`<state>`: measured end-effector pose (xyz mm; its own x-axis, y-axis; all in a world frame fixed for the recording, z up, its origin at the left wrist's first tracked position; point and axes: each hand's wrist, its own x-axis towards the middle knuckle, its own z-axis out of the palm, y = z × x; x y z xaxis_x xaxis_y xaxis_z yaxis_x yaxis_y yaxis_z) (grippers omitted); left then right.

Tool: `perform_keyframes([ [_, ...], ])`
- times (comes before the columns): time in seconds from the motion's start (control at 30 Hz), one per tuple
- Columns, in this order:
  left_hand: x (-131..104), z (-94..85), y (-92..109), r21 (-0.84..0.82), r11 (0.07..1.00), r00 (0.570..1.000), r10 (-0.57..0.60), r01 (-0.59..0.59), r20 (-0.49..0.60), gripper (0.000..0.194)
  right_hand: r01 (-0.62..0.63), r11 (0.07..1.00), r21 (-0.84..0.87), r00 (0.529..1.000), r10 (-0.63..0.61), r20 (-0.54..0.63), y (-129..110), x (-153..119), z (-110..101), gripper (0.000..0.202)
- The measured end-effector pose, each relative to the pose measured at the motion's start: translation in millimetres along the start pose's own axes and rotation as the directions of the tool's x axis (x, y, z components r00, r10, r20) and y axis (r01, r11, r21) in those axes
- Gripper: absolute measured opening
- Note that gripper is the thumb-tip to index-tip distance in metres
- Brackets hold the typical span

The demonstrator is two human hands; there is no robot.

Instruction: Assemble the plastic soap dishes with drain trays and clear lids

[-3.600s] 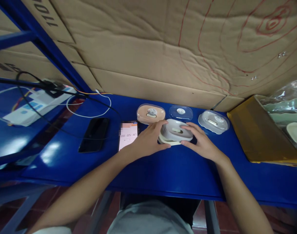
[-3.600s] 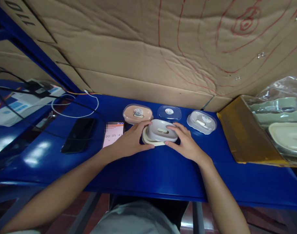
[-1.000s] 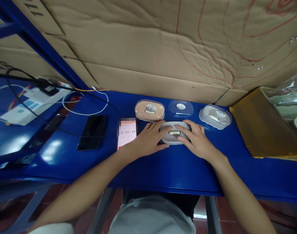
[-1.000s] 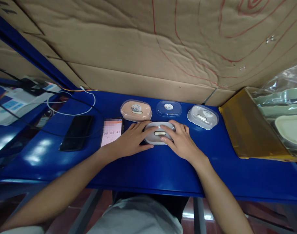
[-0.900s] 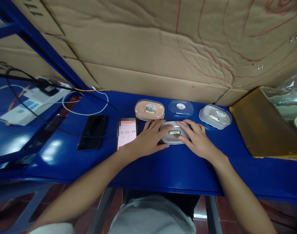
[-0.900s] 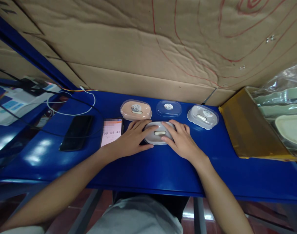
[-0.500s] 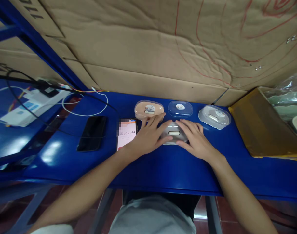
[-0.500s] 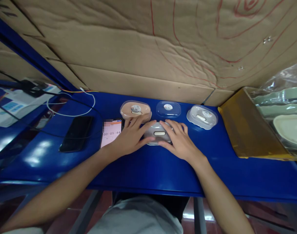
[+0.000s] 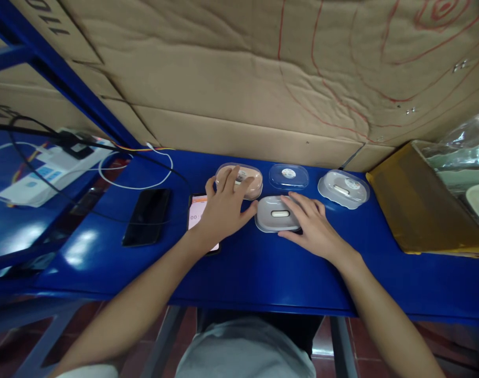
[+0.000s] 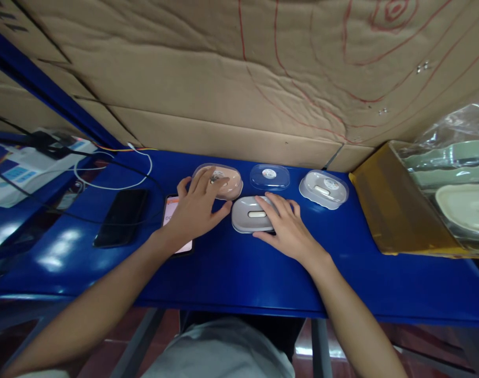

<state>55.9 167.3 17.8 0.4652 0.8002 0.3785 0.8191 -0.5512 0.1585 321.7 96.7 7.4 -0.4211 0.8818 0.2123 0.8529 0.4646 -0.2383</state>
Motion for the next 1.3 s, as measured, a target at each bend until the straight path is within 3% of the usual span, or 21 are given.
perform_keyframes([
  [0.1,2.4,-2.3,-6.7,-0.001,1.000,0.999,-0.026,0.026,0.018,0.055,-0.014,1.000,-0.015,1.000,0.014,-0.001,1.8,-0.8,-1.7,0.078],
  [0.23,3.0,-3.6,-11.1,-0.028,0.999,0.998,-0.019,0.021,0.060,0.052,-0.061,0.997,-0.043,0.997,0.060,-0.040,7.7,-1.2,-7.2,0.053],
  [0.33,2.0,-6.3,-9.3,-0.044,0.999,0.998,0.027,-0.025,0.055,0.045,-0.098,0.993,-0.066,0.992,0.092,-0.087,9.9,-0.5,-10.0,0.045],
  [0.43,0.3,-8.6,-5.6,-0.070,0.992,0.992,0.108,-0.104,0.063,0.038,-0.055,0.996,-0.069,0.996,0.050,-0.077,6.3,0.5,-8.3,0.046],
  [0.57,-1.6,-7.2,-4.8,-0.120,0.984,0.984,0.142,-0.129,0.107,0.054,-0.011,0.996,-0.089,0.998,0.005,-0.068,-1.5,2.3,-1.5,0.046],
  [0.67,-1.7,-5.3,-7.8,-0.125,0.985,0.978,0.136,-0.117,0.158,0.068,-0.047,0.991,-0.125,0.994,0.034,-0.108,-1.7,3.5,3.0,0.046],
  [0.77,-1.2,-5.9,-9.6,-0.127,0.985,0.974,0.138,-0.117,0.180,0.069,-0.101,0.982,-0.160,0.984,0.074,-0.164,2.1,4.2,6.2,0.046],
  [0.9,-0.8,-7.4,-8.4,-0.125,0.983,0.976,0.152,-0.133,0.155,0.067,-0.114,0.979,-0.168,0.978,0.080,-0.194,2.6,4.6,7.6,0.043],
  [1.07,5.2,-8.2,-10.4,-0.123,0.988,0.988,0.109,-0.096,0.106,0.068,-0.032,0.995,-0.094,0.985,0.015,-0.174,-7.6,4.9,5.0,0.042],
  [1.2,5.3,-22.2,-9.1,-0.148,0.989,0.999,0.037,-0.033,0.023,0.064,0.011,0.997,-0.077,0.985,-0.024,-0.171,-14.5,4.9,4.7,0.038],
  [1.3,-14.1,-37.0,4.8,-0.152,0.987,0.999,0.042,-0.046,-0.027,0.066,0.025,0.997,-0.079,0.989,-0.036,-0.141,-15.2,5.0,5.5,0.037],
])
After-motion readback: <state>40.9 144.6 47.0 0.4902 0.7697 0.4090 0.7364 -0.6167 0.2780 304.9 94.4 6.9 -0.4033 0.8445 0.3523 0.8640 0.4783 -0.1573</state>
